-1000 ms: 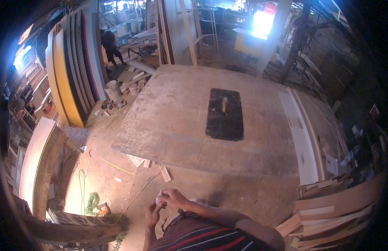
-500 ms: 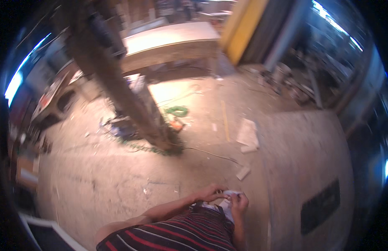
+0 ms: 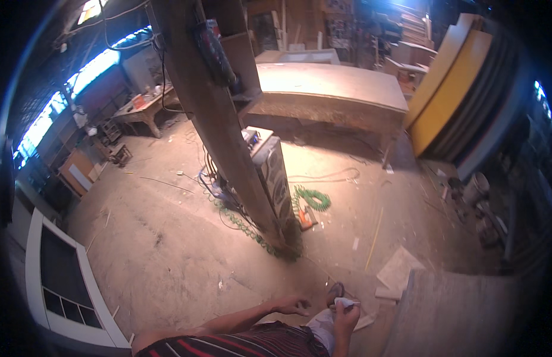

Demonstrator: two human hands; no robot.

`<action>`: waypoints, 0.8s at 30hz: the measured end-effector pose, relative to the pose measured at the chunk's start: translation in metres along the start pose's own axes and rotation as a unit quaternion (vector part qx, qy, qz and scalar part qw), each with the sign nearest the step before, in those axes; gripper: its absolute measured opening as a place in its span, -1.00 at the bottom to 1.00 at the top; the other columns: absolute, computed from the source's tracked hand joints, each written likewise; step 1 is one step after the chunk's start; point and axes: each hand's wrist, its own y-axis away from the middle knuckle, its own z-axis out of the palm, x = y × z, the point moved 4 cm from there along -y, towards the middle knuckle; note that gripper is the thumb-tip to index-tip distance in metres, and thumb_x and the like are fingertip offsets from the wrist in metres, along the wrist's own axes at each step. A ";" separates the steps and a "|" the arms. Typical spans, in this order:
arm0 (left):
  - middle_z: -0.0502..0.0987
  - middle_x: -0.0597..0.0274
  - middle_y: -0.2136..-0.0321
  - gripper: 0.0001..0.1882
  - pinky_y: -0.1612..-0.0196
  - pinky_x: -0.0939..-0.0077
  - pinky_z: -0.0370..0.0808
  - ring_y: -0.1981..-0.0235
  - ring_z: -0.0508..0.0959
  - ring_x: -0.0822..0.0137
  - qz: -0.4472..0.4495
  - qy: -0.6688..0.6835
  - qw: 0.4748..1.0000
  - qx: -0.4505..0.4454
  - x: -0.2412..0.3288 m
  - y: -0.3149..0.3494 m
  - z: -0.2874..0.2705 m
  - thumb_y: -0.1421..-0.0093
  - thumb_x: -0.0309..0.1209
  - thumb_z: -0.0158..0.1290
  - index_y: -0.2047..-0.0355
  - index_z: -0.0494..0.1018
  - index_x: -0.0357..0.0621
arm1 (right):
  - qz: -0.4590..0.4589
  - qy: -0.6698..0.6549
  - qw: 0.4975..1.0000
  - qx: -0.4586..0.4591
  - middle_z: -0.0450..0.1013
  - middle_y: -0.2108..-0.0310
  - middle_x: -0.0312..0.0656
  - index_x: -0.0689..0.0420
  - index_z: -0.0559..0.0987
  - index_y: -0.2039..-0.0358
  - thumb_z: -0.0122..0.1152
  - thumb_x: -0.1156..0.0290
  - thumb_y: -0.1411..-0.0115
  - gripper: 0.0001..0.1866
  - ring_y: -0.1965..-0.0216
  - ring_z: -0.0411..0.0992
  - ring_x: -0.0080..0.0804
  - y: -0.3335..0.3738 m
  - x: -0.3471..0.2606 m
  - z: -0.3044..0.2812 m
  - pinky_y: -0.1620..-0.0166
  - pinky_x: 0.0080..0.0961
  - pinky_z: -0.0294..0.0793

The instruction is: The person aligns and fits thin wooden strips into a larger wooden panel on a workbench. They walk around the workshop to retrieve materials and tools, then return to continue fitting the strips into place.

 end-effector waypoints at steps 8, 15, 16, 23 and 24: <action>0.62 0.04 0.42 -0.35 0.42 0.26 0.61 0.49 0.66 0.22 -0.422 0.023 0.899 0.113 -0.164 -0.010 -0.095 -0.08 0.17 0.25 0.20 0.64 -0.23 | -0.062 0.045 0.997 -0.022 0.51 0.45 -0.26 0.22 0.51 0.34 0.26 0.56 -0.20 -0.92 0.46 0.47 -0.54 -0.198 -0.069 -0.010 0.34 -0.57 0.49; 0.62 0.12 0.40 -0.46 0.46 0.22 0.60 0.50 0.61 0.27 -0.462 0.041 0.878 0.119 -0.173 -0.081 -0.161 -0.12 0.10 0.22 0.11 0.62 -0.07 | -0.135 0.095 0.986 0.009 0.49 0.34 -0.20 0.29 0.52 0.25 0.22 0.54 -0.25 -0.89 0.33 0.47 -0.45 -0.325 -0.123 -0.065 0.24 -0.52 0.48; 0.62 0.11 0.40 -0.49 0.46 0.22 0.60 0.50 0.61 0.28 -0.460 0.045 0.879 0.116 -0.171 -0.102 -0.162 -0.12 0.08 0.23 0.13 0.62 -0.07 | -0.124 0.109 0.986 0.014 0.50 0.34 -0.20 0.30 0.52 0.25 0.22 0.52 -0.26 -0.88 0.34 0.47 -0.44 -0.336 -0.120 -0.077 0.25 -0.52 0.48; 0.64 0.02 0.35 -0.45 0.44 0.23 0.62 0.48 0.65 0.17 -0.387 0.032 0.916 0.101 -0.112 -0.296 -0.238 -0.11 0.01 0.27 0.20 0.61 -0.31 | -0.111 0.173 0.972 0.114 0.57 0.30 -0.02 0.41 0.52 0.17 0.24 0.40 -0.29 -0.72 0.33 0.57 -0.30 -0.432 -0.104 -0.125 0.31 -0.44 0.59; 0.65 0.03 0.33 -0.46 0.43 0.25 0.63 0.47 0.66 0.17 -0.378 0.027 0.921 0.088 -0.104 -0.330 -0.256 -0.11 -0.01 0.27 0.20 0.61 -0.32 | -0.116 0.193 0.965 0.135 0.57 0.29 -0.01 0.41 0.53 0.16 0.25 0.39 -0.28 -0.70 0.32 0.58 -0.29 -0.448 -0.092 -0.139 0.31 -0.44 0.60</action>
